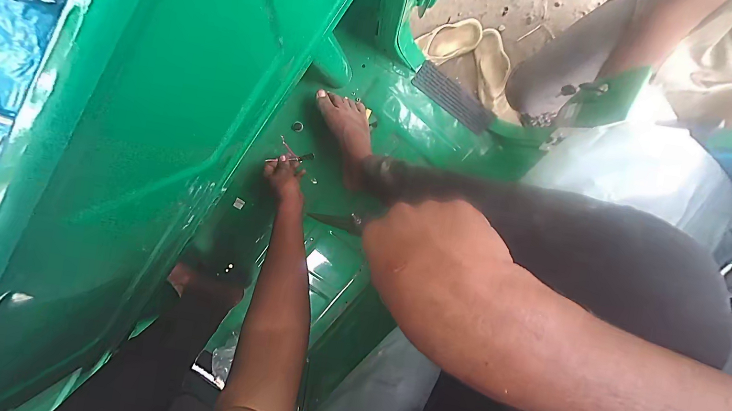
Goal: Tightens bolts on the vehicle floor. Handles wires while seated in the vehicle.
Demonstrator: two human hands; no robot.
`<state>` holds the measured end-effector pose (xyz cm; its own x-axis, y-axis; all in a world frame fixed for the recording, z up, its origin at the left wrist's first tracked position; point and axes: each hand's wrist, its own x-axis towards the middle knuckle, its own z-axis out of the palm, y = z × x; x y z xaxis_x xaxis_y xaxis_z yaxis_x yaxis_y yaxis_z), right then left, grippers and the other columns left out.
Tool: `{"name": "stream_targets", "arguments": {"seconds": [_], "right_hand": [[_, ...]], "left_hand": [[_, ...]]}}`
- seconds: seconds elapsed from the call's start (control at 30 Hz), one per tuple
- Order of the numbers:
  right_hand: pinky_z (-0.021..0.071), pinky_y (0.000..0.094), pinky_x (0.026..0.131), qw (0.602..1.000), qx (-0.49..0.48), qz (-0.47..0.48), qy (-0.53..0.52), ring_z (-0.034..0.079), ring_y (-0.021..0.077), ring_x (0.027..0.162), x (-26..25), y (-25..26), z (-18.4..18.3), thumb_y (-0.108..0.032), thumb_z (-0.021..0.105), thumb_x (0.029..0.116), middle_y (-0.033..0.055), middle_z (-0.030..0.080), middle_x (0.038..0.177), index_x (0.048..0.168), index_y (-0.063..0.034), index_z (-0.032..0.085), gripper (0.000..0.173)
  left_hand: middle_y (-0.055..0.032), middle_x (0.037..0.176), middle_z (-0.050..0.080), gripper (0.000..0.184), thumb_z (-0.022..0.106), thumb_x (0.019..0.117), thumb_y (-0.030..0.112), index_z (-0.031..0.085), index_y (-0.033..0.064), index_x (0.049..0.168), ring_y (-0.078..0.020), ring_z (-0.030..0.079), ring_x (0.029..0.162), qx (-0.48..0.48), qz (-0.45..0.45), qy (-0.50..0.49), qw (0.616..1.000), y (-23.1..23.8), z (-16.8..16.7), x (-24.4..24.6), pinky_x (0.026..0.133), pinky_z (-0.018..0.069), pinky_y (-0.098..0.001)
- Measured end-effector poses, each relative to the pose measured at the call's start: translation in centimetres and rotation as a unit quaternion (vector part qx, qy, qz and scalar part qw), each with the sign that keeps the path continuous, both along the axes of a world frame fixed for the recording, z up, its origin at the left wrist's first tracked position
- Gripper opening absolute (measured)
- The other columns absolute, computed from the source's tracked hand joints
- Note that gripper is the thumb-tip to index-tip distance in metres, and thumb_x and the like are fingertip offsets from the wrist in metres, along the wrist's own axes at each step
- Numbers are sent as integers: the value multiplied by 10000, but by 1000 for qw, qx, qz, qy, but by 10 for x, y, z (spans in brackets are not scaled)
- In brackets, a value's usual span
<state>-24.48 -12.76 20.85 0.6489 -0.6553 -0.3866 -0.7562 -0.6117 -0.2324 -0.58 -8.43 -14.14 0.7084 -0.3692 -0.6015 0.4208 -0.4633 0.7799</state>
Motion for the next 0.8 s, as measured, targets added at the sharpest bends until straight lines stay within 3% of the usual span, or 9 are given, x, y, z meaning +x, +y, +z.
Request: {"name": "stream_targets", "arguments": {"seconds": [0.1, 0.2, 0.3, 0.4, 0.5, 0.6, 0.67, 0.73, 0.8], "right_hand": [[571, 449, 700, 1000, -6, 5, -8, 715, 273, 881, 1, 5, -7, -127, 757, 861, 117, 715, 923, 831, -80, 730, 62], [570, 457, 688, 1000, -3, -6, 0, 715, 283, 896, 4, 5, -9, -136, 767, 855, 127, 720, 967, 848, -69, 737, 74], [565, 456, 682, 1000, -4, -8, -5, 710, 273, 883, 2, 9, -14, -146, 758, 854, 120, 716, 949, 844, -74, 729, 78], [532, 445, 624, 991, 90, -18, 95, 705, 279, 871, 20, -1, 22, -177, 704, 929, 108, 718, 1039, 1059, -86, 739, 163], [533, 467, 622, 987, 108, -25, 116, 704, 299, 870, 25, 0, 25, -196, 724, 911, 118, 715, 1074, 1162, -80, 719, 276], [546, 503, 703, 990, 105, -21, 95, 698, 332, 955, 23, 4, 22, -207, 748, 894, 144, 708, 1117, 1121, -58, 724, 272], [540, 525, 769, 988, 115, -13, 98, 686, 355, 1011, 26, 4, 22, -185, 728, 910, 168, 700, 1130, 1073, -35, 727, 221], [530, 497, 629, 978, 135, 44, 155, 683, 325, 828, 33, 0, 31, -181, 691, 932, 128, 678, 898, 936, -76, 711, 107], [503, 500, 566, 943, 206, 89, 245, 663, 334, 780, 46, -5, 47, -145, 658, 937, 131, 635, 852, 944, -75, 667, 71]], "left_hand": [[-101, 1141, 675, 207, 516, 1084, 160, 483, 35, 1246, -173, 699, 934, -37, -14, -14, 999, 0, 8, 10, 767, 602, -361], [-135, 1184, 711, 238, 476, 1097, 176, 472, 2, 1259, -211, 700, 1083, -88, -57, -34, 994, 4, 21, 20, 906, 584, -396], [-142, 1078, 724, 229, 421, 1117, 189, 487, 6, 1236, -272, 713, 1058, -184, -49, -30, 981, 16, 38, 30, 952, 582, -455], [-106, 887, 697, 198, 363, 1098, 88, 547, 25, 1069, -285, 716, 925, -258, 15, -20, 966, 23, 65, 38, 939, 572, -522], [-110, 868, 649, 260, 278, 1096, 37, 535, 18, 1062, -284, 687, 880, -289, 35, -20, 956, 44, 87, 49, 956, 558, -535], [-16, 748, 649, 300, 335, 1077, 71, 573, 104, 898, -219, 695, 791, -273, -20, -61, 960, 71, 96, 44, 895, 585, -478], [33, 677, 589, 264, 398, 1098, 136, 556, 141, 886, -165, 646, 677, -293, -35, -60, 954, 79, 94, 36, 823, 601, -446], [43, 677, 553, 149, 439, 1098, 163, 495, 150, 960, -143, 608, 636, -305, -56, -52, 949, 79, 92, 23, 770, 598, -419], [46, 713, 567, 65, 470, 1080, 151, 465, 148, 1015, -132, 622, 659, -298, -101, -54, 948, 84, 95, 4, 757, 600, -394]]}}
